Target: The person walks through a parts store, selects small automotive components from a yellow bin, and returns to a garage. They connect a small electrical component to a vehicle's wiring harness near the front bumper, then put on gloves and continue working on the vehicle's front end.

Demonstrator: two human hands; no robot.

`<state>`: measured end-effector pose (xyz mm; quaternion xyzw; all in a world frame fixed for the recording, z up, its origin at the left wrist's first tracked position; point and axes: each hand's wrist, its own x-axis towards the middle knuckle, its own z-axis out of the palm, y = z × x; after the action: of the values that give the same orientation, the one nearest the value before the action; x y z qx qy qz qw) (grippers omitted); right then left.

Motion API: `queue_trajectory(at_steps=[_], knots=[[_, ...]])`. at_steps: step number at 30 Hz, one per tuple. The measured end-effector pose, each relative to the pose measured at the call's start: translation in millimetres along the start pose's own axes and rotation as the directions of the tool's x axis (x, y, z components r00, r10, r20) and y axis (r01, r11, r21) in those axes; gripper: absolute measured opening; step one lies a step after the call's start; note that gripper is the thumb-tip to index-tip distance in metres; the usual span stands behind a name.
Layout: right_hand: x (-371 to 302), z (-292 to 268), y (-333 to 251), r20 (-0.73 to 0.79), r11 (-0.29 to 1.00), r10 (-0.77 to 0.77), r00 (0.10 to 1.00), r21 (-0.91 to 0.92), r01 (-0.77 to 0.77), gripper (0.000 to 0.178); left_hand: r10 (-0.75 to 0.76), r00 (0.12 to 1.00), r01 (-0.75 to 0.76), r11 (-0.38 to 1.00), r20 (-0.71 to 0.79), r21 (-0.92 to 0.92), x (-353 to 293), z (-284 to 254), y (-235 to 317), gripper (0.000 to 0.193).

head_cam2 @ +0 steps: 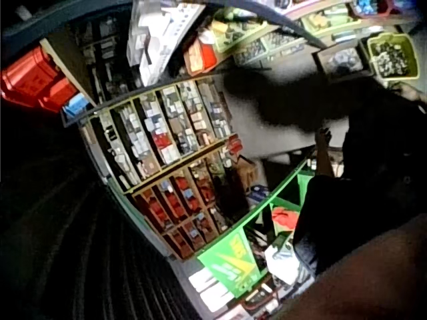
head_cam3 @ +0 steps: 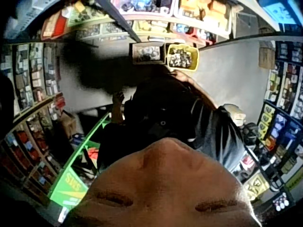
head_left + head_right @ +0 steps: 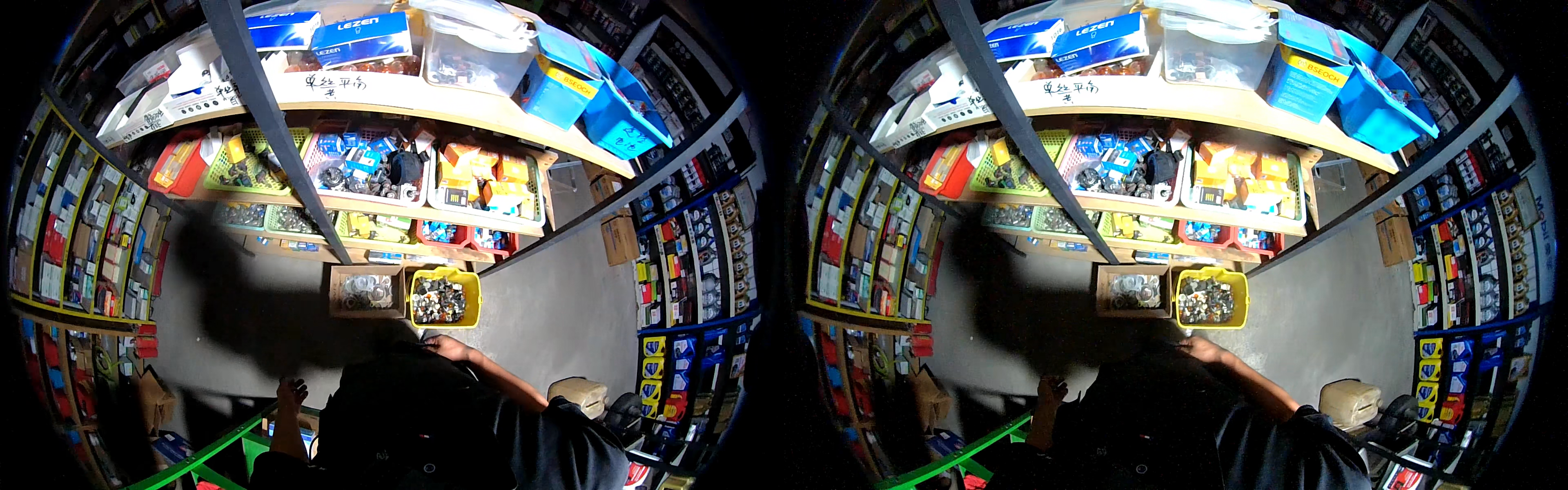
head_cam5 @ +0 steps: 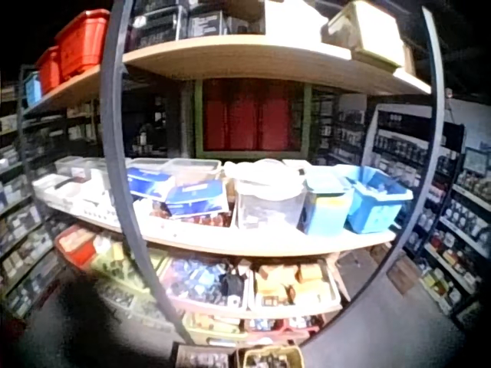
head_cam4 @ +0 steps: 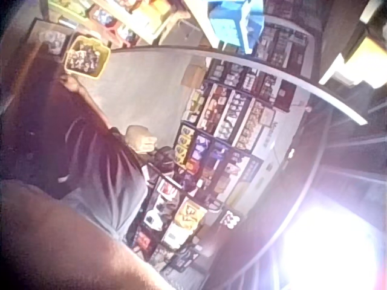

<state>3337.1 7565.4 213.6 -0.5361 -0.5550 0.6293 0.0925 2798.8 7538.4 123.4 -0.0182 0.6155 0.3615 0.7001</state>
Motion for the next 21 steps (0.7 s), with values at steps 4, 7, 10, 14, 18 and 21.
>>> queue_trajectory(at_steps=[4, 7, 10, 14, 18, 21], knots=[[-7.0, -10.8, -0.7, -0.108, 0.977, 0.024, 0.994, -0.207, -0.047, 0.032, 0.041, 0.999, -0.041, 0.998, -0.004, 0.049, 1.1, 24.3, 2.2, 0.032], [-4.5, -21.6, 9.4, -0.147, 0.947, 0.072, 0.986, -0.299, -0.114, 0.033, 0.052, 0.99, -0.059, 0.997, 0.132, 0.051, 8.5, 33.0, -2.9, 0.035], [-5.6, -33.8, 11.4, -0.193, 0.914, 0.1, 0.976, -0.371, -0.167, 0.037, 0.116, 0.993, -0.117, 0.987, 0.01, 0.111, -37.2, 108.6, -10.8, 0.034], [-10.7, -59.2, 3.7, -0.191, 0.92, 0.095, 0.977, -0.358, -0.159, 0.042, 0.076, 0.989, -0.061, 0.991, -0.127, 0.12, -58.3, 120.1, -27.0, 0.033], [-0.1, -73.0, 65.2, -0.176, 0.868, 0.105, 0.979, -0.464, -0.177, 0.038, 0.084, 0.983, -0.069, 0.993, -0.163, 0.09, -58.1, 107.1, -55.4, 0.034], [-4.4, -82.7, 96.4, -0.072, 0.801, 0.171, 0.983, -0.57, -0.181, 0.034, 0.06, 0.968, -0.047, 0.997, -0.245, 0.061, -69.6, 99.4, -84.7, 0.034]])
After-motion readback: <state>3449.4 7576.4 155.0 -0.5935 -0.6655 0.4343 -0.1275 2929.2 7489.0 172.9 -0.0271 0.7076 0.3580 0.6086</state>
